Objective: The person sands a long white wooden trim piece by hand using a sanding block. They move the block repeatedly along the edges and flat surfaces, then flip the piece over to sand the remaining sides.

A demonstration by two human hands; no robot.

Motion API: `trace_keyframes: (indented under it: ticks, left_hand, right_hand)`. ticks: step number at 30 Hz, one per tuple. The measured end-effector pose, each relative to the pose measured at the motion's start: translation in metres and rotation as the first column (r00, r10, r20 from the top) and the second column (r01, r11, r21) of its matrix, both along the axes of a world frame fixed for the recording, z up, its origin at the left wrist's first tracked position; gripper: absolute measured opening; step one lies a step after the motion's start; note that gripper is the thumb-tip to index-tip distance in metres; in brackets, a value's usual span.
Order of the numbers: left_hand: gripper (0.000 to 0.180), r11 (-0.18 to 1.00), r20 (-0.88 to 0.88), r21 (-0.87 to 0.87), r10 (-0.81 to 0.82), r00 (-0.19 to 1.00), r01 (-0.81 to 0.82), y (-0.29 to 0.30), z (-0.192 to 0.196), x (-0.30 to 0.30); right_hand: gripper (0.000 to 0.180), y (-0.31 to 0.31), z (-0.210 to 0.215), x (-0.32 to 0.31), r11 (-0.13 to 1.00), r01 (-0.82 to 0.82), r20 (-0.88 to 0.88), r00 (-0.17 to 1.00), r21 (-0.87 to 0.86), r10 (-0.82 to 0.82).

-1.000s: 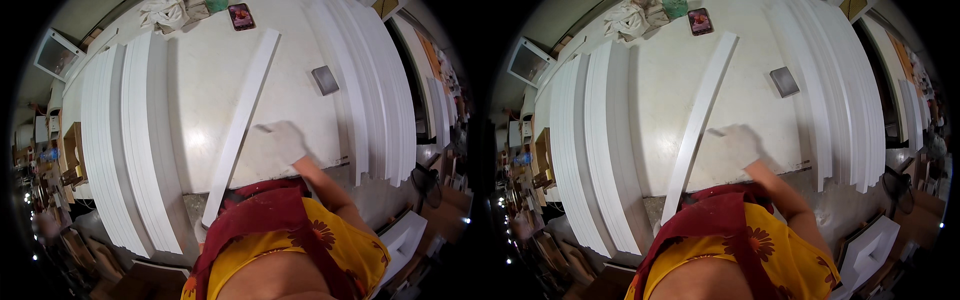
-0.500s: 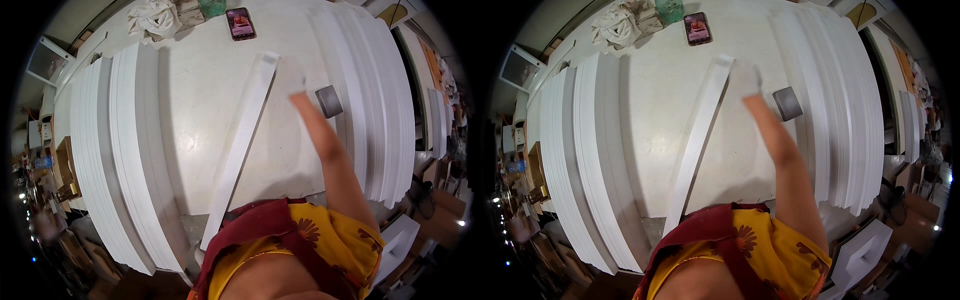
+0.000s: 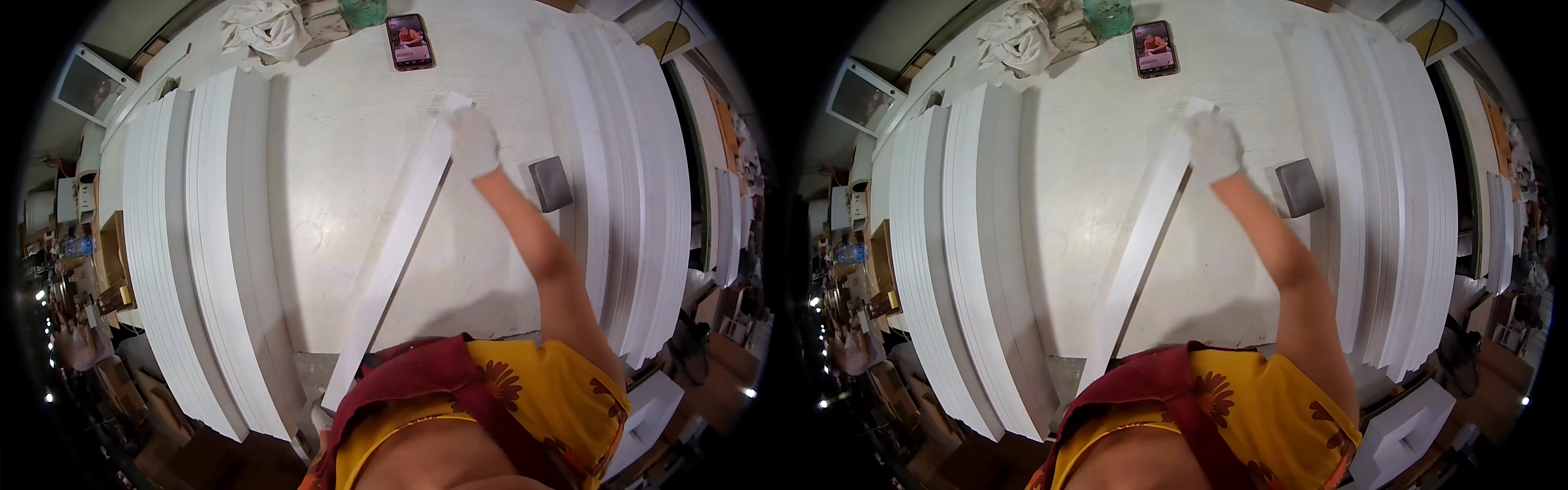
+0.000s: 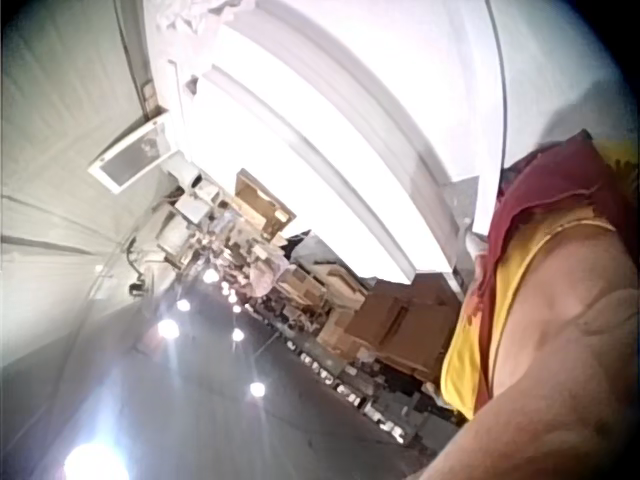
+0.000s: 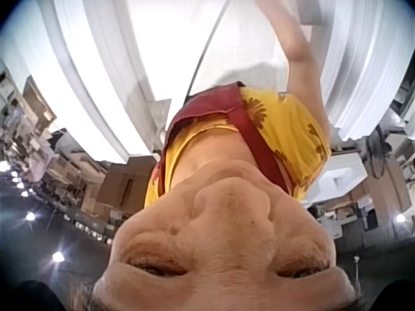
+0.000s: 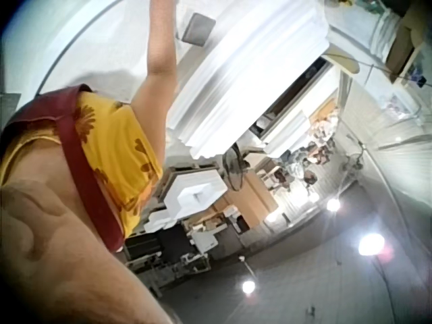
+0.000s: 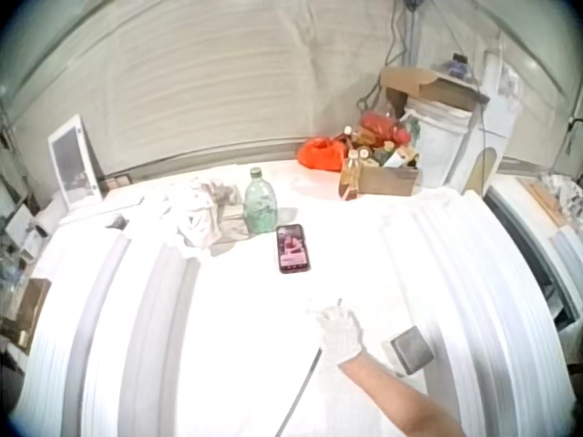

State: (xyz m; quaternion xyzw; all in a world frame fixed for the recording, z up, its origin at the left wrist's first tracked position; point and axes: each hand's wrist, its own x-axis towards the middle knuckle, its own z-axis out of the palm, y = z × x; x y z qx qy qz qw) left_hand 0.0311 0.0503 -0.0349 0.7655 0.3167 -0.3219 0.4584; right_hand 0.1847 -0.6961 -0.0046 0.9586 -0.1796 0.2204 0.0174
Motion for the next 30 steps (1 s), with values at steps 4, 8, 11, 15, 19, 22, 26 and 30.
trace_keyframes:
  ticks: [4, 8, 11, 15, 19, 22, 26, 30]
  left_hand:
    - [0.033, 0.964, 0.108, 0.144, -0.238, 0.965, 0.221, 0.017, -0.015, -0.018]
    - [0.029, 0.739, 0.171, 0.422, -0.633, 0.755, 0.525, -0.019, 0.018, -0.006]
    - [0.028, 0.782, 0.273, 0.394, -0.601, 0.751, 0.482, -0.093, 0.084, 0.012]
    - [0.033, 0.998, 0.135, 0.044, -0.056, 0.989, 0.051, -0.046, 0.036, 0.003]
    - [0.033, 0.903, -0.052, -0.146, 0.4, 0.915, -0.404, -0.065, 0.041, 0.008]
    - [0.032, 0.928, -0.011, -0.098, 0.36, 0.933, -0.36, -0.072, 0.043, 0.009]
    - [0.03, 0.963, 0.187, -0.026, -0.258, 0.948, 0.268, -0.033, 0.029, -0.004]
    - [0.033, 0.915, 0.1, -0.403, 0.057, 0.993, -0.012, -0.023, 0.023, -0.009]
  right_hand:
    - [0.021, 0.134, 0.042, -0.042, 0.917, -0.119, -0.405, 0.87, 0.381, 0.281]
    - [0.025, 0.179, 0.041, -0.069, 0.828, -0.348, -0.307, 0.808, 0.439, 0.503]
    - [0.019, 0.095, -0.011, -0.04, 0.987, -0.13, -0.085, 0.987, 0.098, 0.139]
    - [0.023, -0.049, -0.002, 0.033, 0.978, 0.206, 0.041, 0.977, 0.044, -0.207]
    - [0.028, -0.06, -0.013, 0.037, 0.991, 0.13, 0.227, 0.965, 0.016, -0.13]
    - [0.031, -0.04, -0.019, 0.023, 0.994, 0.094, 0.258, 0.963, -0.064, -0.075]
    - [0.029, -0.013, -0.01, 0.019, 0.99, 0.141, 0.131, 0.982, 0.0, -0.14]
    - [0.024, 0.054, -0.013, -0.009, 0.998, 0.058, 0.083, 0.995, 0.007, -0.058]
